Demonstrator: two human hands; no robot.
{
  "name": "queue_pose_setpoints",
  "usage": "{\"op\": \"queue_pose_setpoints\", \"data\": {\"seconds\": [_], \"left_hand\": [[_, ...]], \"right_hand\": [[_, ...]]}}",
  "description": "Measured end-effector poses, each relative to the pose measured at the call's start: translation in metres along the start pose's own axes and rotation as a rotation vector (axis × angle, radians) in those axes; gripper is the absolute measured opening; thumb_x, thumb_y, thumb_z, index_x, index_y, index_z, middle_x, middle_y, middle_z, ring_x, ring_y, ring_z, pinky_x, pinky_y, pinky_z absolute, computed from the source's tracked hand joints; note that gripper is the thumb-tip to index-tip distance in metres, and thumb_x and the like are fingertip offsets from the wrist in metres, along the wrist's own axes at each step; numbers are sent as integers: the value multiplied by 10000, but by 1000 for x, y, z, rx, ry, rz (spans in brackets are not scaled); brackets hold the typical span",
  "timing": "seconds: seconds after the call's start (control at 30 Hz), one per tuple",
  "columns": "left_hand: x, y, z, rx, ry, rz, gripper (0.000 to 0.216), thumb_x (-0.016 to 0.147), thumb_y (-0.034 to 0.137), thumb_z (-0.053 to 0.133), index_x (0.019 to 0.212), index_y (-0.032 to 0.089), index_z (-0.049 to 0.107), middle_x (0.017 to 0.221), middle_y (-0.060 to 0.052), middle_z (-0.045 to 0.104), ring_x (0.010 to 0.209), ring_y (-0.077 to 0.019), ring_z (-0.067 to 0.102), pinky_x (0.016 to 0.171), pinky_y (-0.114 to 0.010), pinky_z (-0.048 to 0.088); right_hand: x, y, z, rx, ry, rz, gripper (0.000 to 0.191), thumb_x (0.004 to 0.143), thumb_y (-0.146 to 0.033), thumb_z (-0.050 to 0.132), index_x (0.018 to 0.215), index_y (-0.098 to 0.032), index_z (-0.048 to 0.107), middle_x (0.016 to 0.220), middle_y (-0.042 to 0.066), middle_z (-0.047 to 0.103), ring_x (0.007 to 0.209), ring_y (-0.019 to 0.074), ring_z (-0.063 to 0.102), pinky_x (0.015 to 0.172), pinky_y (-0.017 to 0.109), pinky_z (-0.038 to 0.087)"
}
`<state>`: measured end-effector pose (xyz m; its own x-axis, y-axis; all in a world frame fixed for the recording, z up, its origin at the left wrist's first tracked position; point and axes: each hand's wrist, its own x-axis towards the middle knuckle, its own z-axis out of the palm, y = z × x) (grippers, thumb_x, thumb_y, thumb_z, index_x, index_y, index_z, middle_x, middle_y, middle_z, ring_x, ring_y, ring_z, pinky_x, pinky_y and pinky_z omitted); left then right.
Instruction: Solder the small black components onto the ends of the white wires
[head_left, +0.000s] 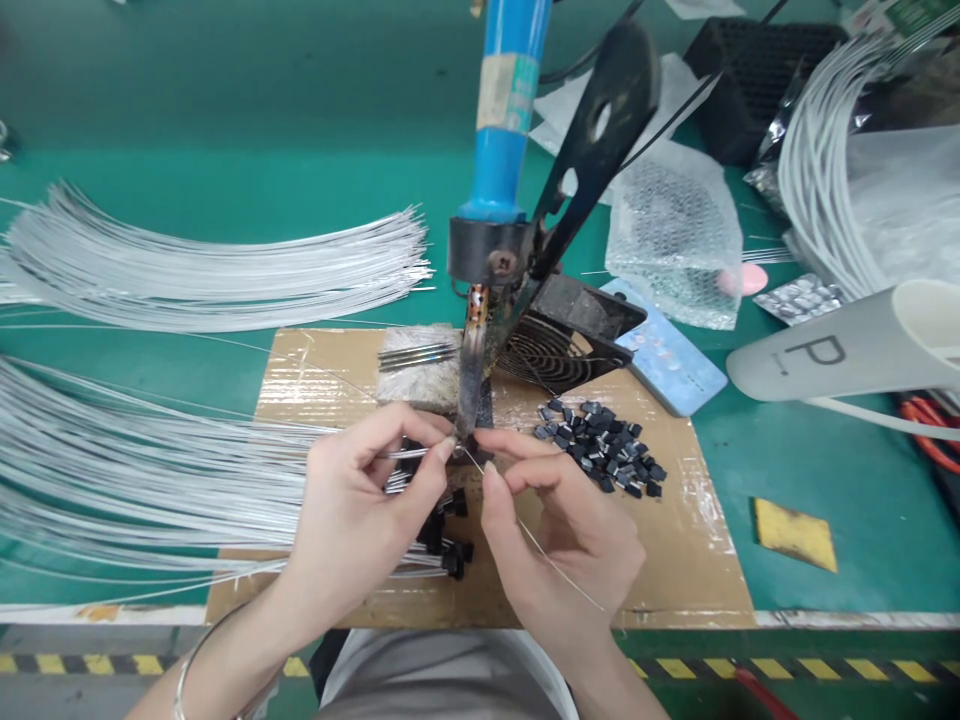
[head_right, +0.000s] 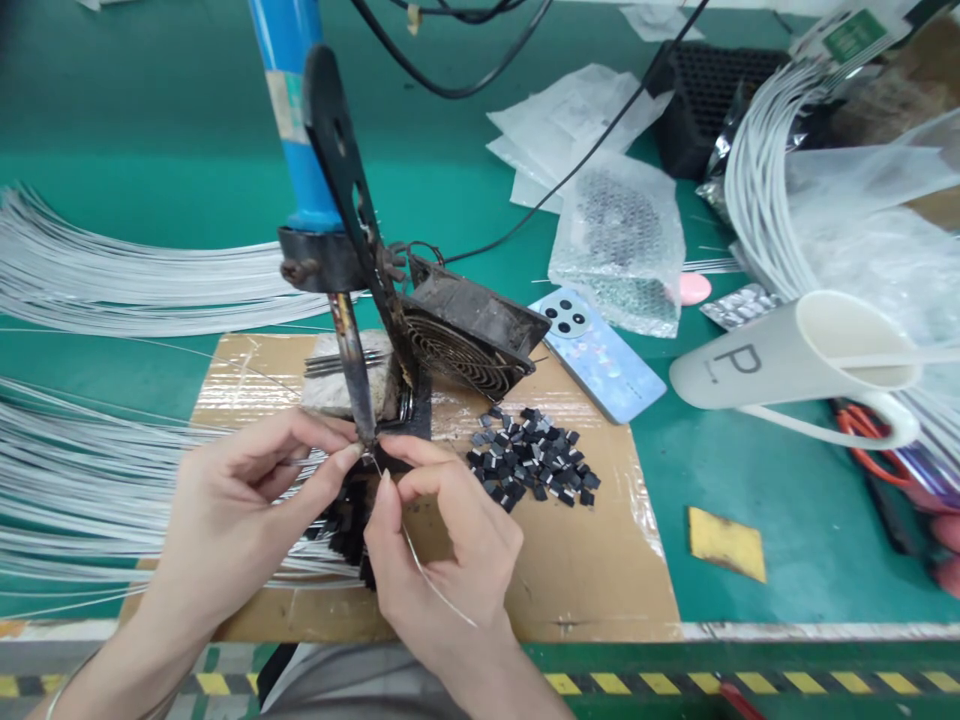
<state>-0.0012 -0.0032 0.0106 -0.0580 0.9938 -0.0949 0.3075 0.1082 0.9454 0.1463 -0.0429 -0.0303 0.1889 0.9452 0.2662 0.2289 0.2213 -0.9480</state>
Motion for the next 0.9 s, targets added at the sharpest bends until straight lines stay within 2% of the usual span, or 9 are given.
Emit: {"op": "queue_pose_setpoints", "data": {"seconds": [0.5, 0.9], "left_hand": [[-1, 2, -1, 43, -7, 4, 120, 804, 176, 704, 693, 223, 698, 750, -1, 788, 646, -147, 654, 482, -233, 351], [0, -1, -1, 50, -23, 41, 118, 827, 170, 695, 719, 213, 715, 764, 4, 799, 616, -128, 637, 496, -227, 369]], "right_hand": [[0, -1, 2, 0, 15, -17, 205, 937, -54, 709, 880, -249, 674, 1108, 55, 854, 1002, 203, 832, 894, 321, 684], [0, 1, 2, -3, 35, -86, 211, 921, -20, 733, 904, -224, 680, 1096, 32, 844, 1005, 147, 825, 938, 233, 651]]}}
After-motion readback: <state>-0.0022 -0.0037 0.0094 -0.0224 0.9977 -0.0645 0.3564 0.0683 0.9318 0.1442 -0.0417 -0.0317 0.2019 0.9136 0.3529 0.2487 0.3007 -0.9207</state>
